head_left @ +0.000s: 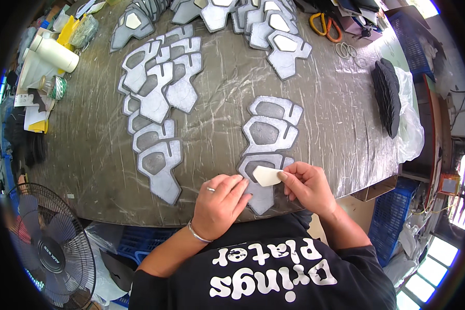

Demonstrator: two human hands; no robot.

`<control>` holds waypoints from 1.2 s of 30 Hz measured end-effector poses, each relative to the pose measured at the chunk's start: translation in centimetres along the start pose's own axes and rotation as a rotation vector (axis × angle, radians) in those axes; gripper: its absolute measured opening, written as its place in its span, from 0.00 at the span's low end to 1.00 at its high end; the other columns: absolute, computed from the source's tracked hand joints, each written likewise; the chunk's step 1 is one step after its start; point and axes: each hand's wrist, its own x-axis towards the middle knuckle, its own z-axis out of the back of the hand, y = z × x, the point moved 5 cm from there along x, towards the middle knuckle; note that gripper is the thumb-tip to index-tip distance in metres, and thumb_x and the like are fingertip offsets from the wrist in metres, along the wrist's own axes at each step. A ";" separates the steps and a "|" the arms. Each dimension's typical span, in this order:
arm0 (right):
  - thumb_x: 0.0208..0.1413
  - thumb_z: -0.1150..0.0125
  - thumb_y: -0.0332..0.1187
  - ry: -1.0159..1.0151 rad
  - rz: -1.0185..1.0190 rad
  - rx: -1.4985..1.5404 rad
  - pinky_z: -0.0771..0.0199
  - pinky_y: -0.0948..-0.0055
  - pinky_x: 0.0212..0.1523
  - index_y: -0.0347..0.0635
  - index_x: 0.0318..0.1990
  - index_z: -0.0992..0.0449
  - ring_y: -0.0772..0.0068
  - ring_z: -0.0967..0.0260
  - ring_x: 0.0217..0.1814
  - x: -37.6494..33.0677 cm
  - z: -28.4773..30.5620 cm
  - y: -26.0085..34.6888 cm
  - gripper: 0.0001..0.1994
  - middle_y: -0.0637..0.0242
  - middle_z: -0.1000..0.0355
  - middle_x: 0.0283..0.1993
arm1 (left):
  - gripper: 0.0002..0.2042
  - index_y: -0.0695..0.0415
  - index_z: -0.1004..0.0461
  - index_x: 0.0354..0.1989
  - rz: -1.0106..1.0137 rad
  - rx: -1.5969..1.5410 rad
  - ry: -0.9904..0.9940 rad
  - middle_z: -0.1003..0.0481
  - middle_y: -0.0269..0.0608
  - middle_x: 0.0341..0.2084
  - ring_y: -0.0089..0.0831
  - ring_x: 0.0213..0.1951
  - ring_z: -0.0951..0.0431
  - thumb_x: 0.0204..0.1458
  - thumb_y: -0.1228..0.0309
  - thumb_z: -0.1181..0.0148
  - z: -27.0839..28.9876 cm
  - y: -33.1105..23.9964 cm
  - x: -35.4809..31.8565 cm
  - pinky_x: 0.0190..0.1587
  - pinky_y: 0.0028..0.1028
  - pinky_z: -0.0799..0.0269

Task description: The person applies small adhesive pieces onto grey shoe upper components by hand.

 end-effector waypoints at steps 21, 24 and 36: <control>0.60 0.39 0.33 -0.032 -0.104 -0.115 0.33 0.84 0.19 0.31 0.35 0.24 0.88 0.33 0.21 1.6 -1.1 0.2 0.11 0.71 0.27 0.21 | 0.20 0.58 0.22 0.45 -0.027 0.058 0.067 0.25 0.35 0.49 0.31 0.45 0.29 0.40 0.71 0.30 -0.3 0.3 -0.1 0.44 0.30 0.34; 0.59 0.38 0.33 -0.058 -0.097 -0.124 0.34 0.84 0.19 0.32 0.33 0.23 0.88 0.33 0.20 1.6 -1.1 0.1 0.10 0.71 0.27 0.20 | 0.21 0.56 0.22 0.47 -0.057 0.077 0.090 0.26 0.32 0.51 0.30 0.45 0.30 0.41 0.71 0.30 -0.5 0.1 0.0 0.44 0.29 0.35; 0.53 0.33 0.32 -0.133 -0.024 -0.209 0.35 0.79 0.19 0.33 0.26 0.24 0.86 0.36 0.17 1.8 -0.9 -0.1 0.11 0.68 0.29 0.17 | 0.21 0.53 0.21 0.48 -0.071 0.183 0.119 0.26 0.28 0.52 0.29 0.44 0.31 0.41 0.72 0.33 -0.9 -0.2 0.0 0.45 0.28 0.38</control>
